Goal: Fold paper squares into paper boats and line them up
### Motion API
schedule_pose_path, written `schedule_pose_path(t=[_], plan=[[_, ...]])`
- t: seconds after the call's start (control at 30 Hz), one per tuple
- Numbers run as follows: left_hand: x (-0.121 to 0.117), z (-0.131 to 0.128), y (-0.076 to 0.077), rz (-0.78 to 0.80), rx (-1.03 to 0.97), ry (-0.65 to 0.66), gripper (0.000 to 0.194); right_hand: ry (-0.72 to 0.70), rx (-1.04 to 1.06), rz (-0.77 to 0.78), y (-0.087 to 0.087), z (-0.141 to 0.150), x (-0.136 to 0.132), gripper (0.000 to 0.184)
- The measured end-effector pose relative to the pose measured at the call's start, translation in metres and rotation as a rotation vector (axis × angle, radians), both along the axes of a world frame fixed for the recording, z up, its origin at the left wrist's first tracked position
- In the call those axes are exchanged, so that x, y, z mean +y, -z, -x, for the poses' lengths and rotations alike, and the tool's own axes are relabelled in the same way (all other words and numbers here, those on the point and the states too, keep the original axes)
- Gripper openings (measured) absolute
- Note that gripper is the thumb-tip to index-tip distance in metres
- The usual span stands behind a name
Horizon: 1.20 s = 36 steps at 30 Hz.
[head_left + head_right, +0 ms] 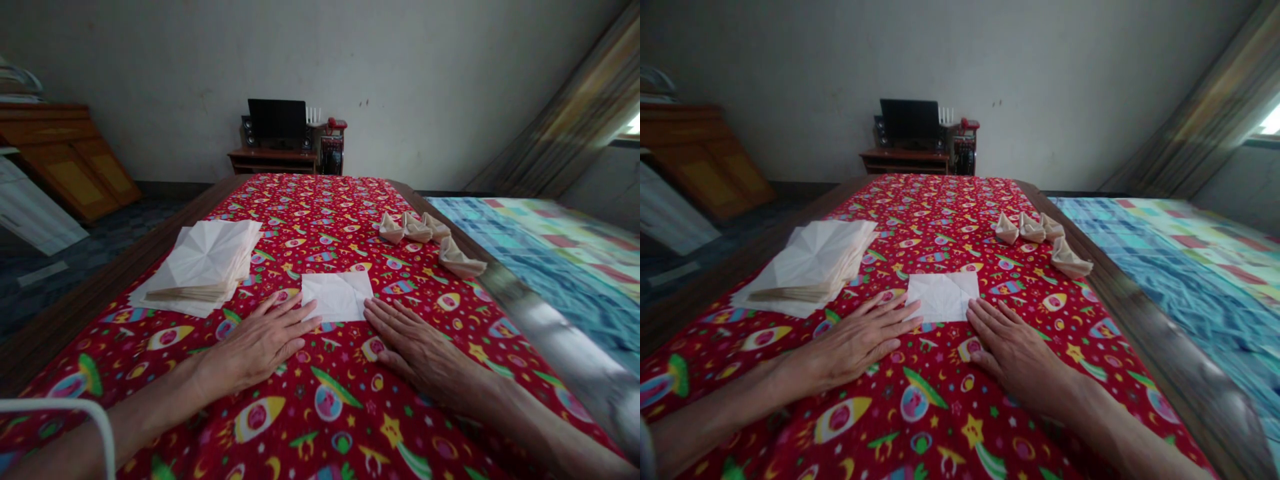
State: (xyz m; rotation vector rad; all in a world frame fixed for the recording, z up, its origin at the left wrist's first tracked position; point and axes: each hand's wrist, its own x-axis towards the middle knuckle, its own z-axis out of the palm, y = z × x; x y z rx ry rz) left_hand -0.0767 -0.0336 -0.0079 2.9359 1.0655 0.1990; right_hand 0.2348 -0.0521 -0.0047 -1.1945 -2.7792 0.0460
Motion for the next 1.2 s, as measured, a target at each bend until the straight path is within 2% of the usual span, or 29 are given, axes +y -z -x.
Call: schedule_pose_path(t=[0.17,0.3,0.43,0.53,0.63,0.77,0.8,0.87,0.93,0.97,1.03,1.2], plan=[[-0.002,0.001,-0.003,-0.047,-0.033,-0.030,0.037,0.001,0.015,-0.040,0.000,0.002,0.003,0.054],[0.007,-0.022,-0.005,-0.042,-0.057,-0.001,0.035,-0.057,0.043,-0.099,0.004,0.011,0.019,0.045],[0.027,-0.048,-0.002,-0.033,-0.046,0.023,0.043,-0.125,0.051,-0.165,0.009,0.022,0.047,0.049],[0.042,-0.055,0.000,-0.029,-0.002,-0.021,0.049,-0.087,0.060,-0.188,0.011,0.020,0.067,0.047],[0.049,-0.050,-0.002,-0.007,0.040,-0.038,0.058,-0.023,0.068,-0.189,0.012,0.014,0.075,0.048],[0.047,-0.039,-0.007,0.069,0.086,-0.038,0.072,0.082,0.100,-0.252,0.008,0.020,0.059,0.041],[0.046,-0.037,-0.008,0.090,0.094,-0.042,0.075,0.072,0.104,-0.282,0.005,0.025,0.052,0.038],[0.043,-0.035,-0.010,0.117,0.103,-0.048,0.080,-0.041,0.089,-0.284,-0.001,0.039,0.038,0.039],[0.043,-0.034,-0.010,0.113,0.104,-0.051,0.081,-0.136,0.075,-0.223,-0.006,0.052,0.028,0.034],[0.043,-0.035,-0.010,0.108,0.106,-0.052,0.081,-0.154,0.072,-0.194,-0.009,0.057,0.026,0.023],[0.043,-0.035,-0.009,0.104,0.113,-0.059,0.081,-0.169,0.043,-0.174,-0.011,0.062,0.024,0.016],[0.045,-0.032,-0.009,0.105,0.095,-0.072,0.079,-0.175,-0.017,-0.256,-0.012,0.060,0.024,0.021]])
